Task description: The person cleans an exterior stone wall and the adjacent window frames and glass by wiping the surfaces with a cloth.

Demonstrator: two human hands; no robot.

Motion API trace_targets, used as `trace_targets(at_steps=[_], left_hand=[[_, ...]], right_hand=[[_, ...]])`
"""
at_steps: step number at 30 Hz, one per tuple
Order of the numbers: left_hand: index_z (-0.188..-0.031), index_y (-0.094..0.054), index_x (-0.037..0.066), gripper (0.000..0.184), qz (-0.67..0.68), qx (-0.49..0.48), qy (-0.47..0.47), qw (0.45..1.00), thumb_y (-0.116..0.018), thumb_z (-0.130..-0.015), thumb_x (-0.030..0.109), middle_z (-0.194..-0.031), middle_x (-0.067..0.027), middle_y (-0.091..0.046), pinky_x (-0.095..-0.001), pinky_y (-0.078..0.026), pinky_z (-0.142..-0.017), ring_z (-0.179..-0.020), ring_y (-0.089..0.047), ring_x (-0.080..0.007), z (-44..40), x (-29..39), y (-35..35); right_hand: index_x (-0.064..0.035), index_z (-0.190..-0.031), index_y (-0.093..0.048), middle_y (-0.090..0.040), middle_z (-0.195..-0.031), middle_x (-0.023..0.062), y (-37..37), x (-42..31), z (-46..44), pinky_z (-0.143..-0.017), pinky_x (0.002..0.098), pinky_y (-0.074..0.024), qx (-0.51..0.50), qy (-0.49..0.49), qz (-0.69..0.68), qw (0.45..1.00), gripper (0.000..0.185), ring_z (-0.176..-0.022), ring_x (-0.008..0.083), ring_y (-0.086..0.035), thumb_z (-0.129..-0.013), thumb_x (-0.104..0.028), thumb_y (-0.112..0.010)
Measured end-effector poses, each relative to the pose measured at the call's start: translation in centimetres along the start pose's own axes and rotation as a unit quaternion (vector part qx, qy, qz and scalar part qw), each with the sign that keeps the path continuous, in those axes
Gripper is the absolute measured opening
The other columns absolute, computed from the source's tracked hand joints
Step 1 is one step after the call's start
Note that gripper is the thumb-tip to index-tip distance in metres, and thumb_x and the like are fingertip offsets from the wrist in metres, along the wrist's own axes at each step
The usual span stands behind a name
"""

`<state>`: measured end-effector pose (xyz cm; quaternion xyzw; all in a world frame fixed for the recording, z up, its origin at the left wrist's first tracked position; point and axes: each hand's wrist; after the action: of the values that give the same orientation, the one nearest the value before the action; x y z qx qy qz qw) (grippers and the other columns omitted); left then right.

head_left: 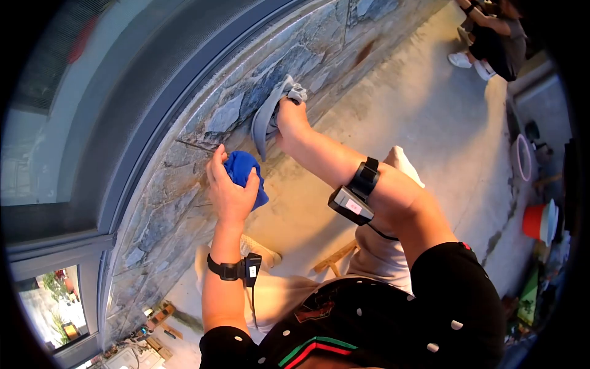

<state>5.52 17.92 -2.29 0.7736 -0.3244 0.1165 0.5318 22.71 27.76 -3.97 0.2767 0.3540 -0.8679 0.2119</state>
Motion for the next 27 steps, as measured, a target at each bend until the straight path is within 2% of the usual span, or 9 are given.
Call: trace_targets(at_steps=[3, 6, 10, 13, 19, 20, 21, 24, 27], left_hand=[[-0.138, -0.043, 0.006, 0.075, 0.0, 0.012, -0.012, 1.0, -0.076, -0.072, 0.018, -0.116, -0.0161, -0.057, -0.0457, -0.049, -0.09, -0.108, -0.057, -0.0359, 0.2, -0.2, -0.2], [-0.133, -0.05, 0.008, 0.067, 0.002, -0.007, -0.014, 1.0, -0.076, -0.072, 0.021, -0.117, -0.0154, -0.058, -0.0459, -0.051, -0.087, -0.105, -0.06, -0.0363, 0.7, -0.4, 0.0], [-0.122, -0.06, 0.014, 0.054, -0.002, -0.174, 0.006, 0.985, -0.074, -0.072, 0.027, -0.112, -0.0092, -0.063, -0.0455, -0.053, -0.079, -0.092, -0.065, -0.0348, 2.0, 1.3, 0.6], [-0.119, -0.062, 0.014, 0.052, 0.0, -0.232, -0.047, 0.972, -0.074, -0.07, 0.028, -0.107, -0.0076, -0.065, -0.043, -0.052, -0.078, -0.09, -0.066, -0.0307, 2.7, 1.4, 0.6], [-0.115, -0.064, 0.013, 0.048, -0.018, -0.272, -0.082, 0.959, -0.073, -0.069, 0.025, -0.101, -0.0084, -0.064, -0.0425, -0.051, -0.076, -0.087, -0.065, -0.0307, 2.7, 0.9, 0.7], [-0.115, -0.064, 0.013, 0.048, -0.017, -0.272, -0.083, 0.959, -0.073, -0.069, 0.025, -0.101, -0.0084, -0.064, -0.0425, -0.051, -0.076, -0.087, -0.065, -0.0307, 2.6, 0.9, 0.7], [-0.115, -0.064, 0.013, 0.048, -0.024, -0.284, -0.094, 0.954, -0.073, -0.068, 0.025, -0.1, -0.0086, -0.064, -0.0426, -0.051, -0.076, -0.086, -0.065, -0.0311, 2.5, 0.9, 0.6], [-0.114, -0.064, 0.014, 0.048, -0.023, -0.314, -0.102, 0.944, -0.073, -0.067, 0.024, -0.098, -0.0088, -0.064, -0.0425, -0.051, -0.076, -0.085, -0.065, -0.0318, 2.5, 1.1, 0.1], [-0.112, -0.064, 0.015, 0.048, -0.022, -0.328, -0.102, 0.939, -0.073, -0.066, 0.023, -0.096, -0.0087, -0.064, -0.0425, -0.051, -0.075, -0.083, -0.065, -0.0322, 2.6, 0.9, 0.4]], right_hand=[[-0.0036, -0.117, -0.061, -0.066, -0.119, 0.0183, 0.1, -3.7, -0.8, -0.094, 0.0509, -0.0512, -0.088, -0.065, -0.086, 0.99, 0.027, -0.108, 0.0335, -0.063, -0.1, -0.017, -0.044], [-0.0011, -0.115, -0.06, -0.066, -0.116, 0.0176, 1.2, -9.5, -5.1, -0.089, 0.0522, -0.0544, -0.026, 0.054, -0.147, 0.987, 0.021, -0.101, 0.0327, -0.066, -0.099, -0.012, -0.051], [-0.0091, -0.13, -0.045, -0.059, -0.121, 0.0138, 4.5, -15.6, -10.6, -0.078, 0.0472, -0.0544, 0.033, 0.26, -0.041, 0.964, 0.04, -0.102, 0.0279, -0.063, -0.096, -0.022, -0.06], [-0.0126, -0.138, -0.041, -0.058, -0.129, 0.014, 6.2, -11.9, -17.8, -0.084, 0.0491, -0.0523, 0.05, 0.164, -0.066, 0.983, 0.048, -0.107, 0.0301, -0.063, -0.096, -0.032, -0.054], [-0.0267, -0.151, -0.031, -0.055, -0.137, 0.0106, 3.2, 1.8, -10.2, -0.088, 0.0448, -0.0513, 0.119, -0.025, 0.116, 0.986, 0.058, -0.114, 0.0297, -0.061, -0.097, -0.045, -0.044], [-0.0242, -0.145, -0.036, -0.057, -0.132, 0.0103, 2.4, 2.6, -6.8, -0.087, 0.0448, -0.0512, 0.069, -0.026, 0.043, 0.996, 0.052, -0.109, 0.0269, -0.062, -0.097, -0.043, -0.045], [-0.0128, -0.121, -0.054, -0.066, -0.109, 0.0073, 1.0, 1.8, -2.7, -0.077, 0.0403, -0.0544, 0.056, -0.053, 0.011, 0.997, 0.028, -0.099, 0.0216, -0.064, -0.099, -0.017, -0.037], [-0.0066, -0.113, -0.058, -0.066, -0.111, 0.0111, 0.2, 0.7, -0.2, -0.083, 0.0447, -0.0543, -0.07, -0.109, -0.064, 0.989, 0.026, -0.101, 0.0259, -0.064, -0.099, -0.015, -0.038], [-0.0008, -0.115, -0.06, -0.066, -0.117, 0.0159, 0.3, -3.7, -2.8, -0.097, 0.0531, -0.0496, -0.076, -0.04, -0.112, 0.99, 0.028, -0.108, 0.0323, -0.063, -0.101, -0.014, -0.04]])
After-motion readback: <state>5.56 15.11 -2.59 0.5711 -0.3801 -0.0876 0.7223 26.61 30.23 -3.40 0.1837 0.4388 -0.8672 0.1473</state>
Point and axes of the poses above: each hand's wrist, its own z-axis away from the middle knuckle, its own y-axis out of the back of the hand, x = y × z
